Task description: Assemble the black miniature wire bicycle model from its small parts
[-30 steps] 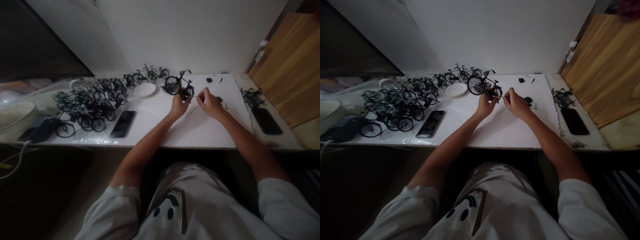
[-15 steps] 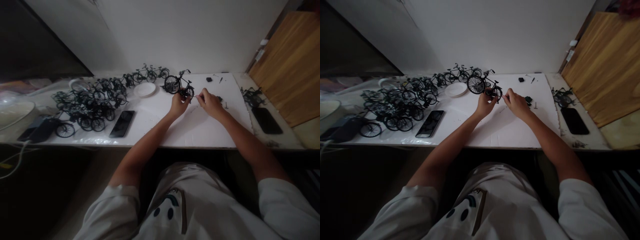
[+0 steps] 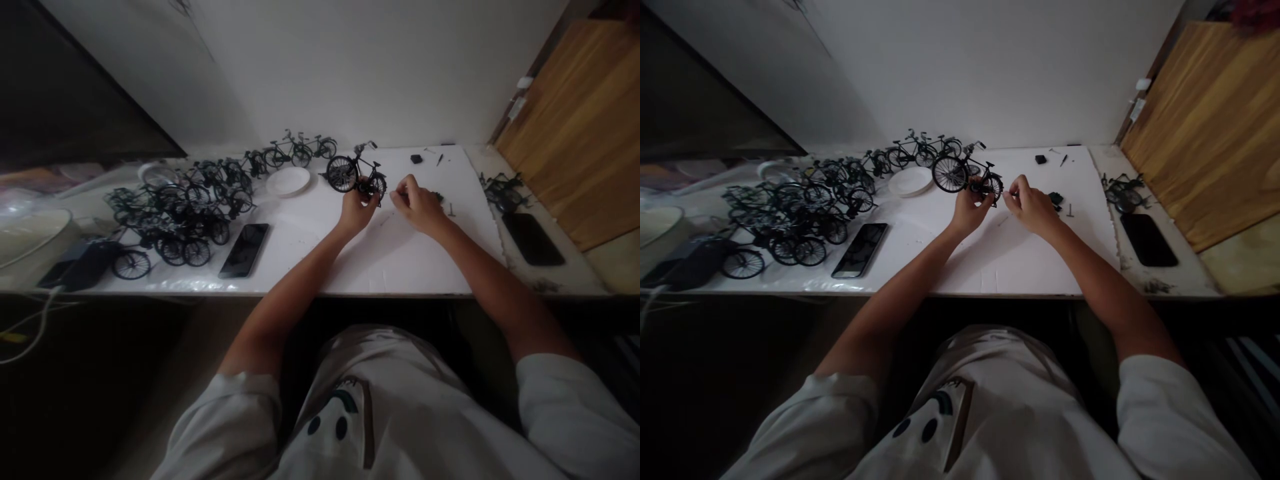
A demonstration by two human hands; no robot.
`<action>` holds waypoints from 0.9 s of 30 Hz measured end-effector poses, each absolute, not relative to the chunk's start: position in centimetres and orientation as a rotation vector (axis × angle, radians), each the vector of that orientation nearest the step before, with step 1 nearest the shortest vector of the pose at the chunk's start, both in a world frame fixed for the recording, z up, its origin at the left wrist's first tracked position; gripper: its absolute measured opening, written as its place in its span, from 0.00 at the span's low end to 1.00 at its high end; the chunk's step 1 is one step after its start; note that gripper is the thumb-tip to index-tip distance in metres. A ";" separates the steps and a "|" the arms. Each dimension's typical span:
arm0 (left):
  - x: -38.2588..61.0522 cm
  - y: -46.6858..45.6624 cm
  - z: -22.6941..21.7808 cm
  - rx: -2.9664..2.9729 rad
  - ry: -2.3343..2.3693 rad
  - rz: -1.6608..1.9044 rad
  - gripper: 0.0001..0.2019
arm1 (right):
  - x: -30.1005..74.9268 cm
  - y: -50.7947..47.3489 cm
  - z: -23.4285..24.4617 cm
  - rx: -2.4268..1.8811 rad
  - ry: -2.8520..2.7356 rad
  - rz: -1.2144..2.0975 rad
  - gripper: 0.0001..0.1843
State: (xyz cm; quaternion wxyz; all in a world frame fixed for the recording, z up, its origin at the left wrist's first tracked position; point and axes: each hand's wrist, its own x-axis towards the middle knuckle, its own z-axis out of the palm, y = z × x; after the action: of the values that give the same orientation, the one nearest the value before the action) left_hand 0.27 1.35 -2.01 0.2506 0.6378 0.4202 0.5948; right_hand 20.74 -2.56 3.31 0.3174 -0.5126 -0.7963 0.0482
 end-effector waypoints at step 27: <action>0.0 1.5 -1.8 1.777 1.148 1.596 0.15 | 20.5 -2.5 3.2 -1.262 -2.024 0.429 0.09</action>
State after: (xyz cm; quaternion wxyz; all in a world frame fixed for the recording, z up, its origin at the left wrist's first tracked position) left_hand -0.05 1.55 -1.84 0.2434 0.6503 0.4202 0.5842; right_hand 20.50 -2.55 3.20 0.3513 -0.4877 -0.7819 0.1655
